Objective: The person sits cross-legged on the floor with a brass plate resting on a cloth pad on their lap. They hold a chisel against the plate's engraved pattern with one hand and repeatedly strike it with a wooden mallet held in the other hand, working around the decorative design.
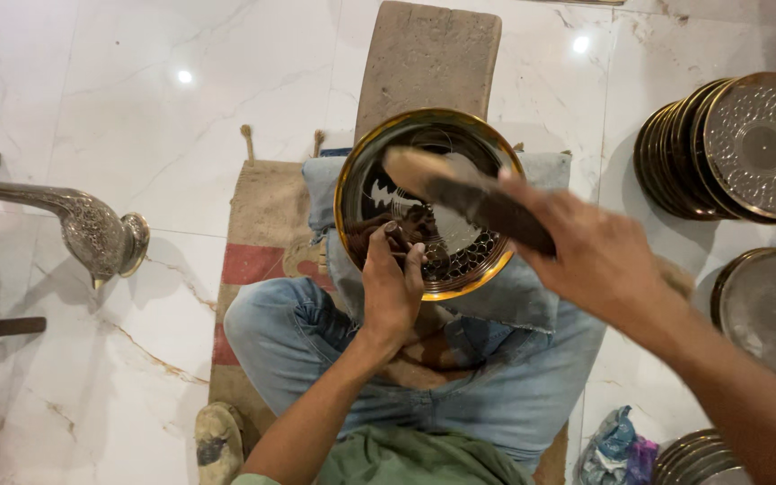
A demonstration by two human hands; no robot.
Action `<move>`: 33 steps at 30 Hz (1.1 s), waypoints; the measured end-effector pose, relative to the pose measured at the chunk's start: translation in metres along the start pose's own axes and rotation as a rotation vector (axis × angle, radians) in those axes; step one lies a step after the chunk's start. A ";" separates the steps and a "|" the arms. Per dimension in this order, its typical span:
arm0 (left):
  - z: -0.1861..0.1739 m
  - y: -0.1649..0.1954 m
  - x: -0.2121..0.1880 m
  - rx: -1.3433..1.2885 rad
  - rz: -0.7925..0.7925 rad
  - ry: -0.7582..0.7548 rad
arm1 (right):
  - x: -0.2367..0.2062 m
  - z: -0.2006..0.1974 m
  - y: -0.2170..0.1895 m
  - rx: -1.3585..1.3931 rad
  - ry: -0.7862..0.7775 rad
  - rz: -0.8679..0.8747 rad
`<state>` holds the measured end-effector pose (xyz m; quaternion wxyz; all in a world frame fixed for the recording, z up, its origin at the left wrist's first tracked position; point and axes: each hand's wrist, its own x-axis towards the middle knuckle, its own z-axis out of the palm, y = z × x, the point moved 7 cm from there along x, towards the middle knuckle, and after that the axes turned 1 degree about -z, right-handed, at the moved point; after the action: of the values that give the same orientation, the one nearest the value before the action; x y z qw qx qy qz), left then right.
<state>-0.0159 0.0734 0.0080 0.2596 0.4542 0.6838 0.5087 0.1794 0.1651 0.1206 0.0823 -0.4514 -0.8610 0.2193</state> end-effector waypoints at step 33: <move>0.065 0.028 0.034 0.046 0.645 -1.143 | -0.147 0.101 0.071 0.081 0.317 0.499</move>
<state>0.0323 0.1355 0.0152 0.4069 0.8405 0.2783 0.2248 0.2829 0.0499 0.0069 0.1771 -0.6742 -0.6904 0.1935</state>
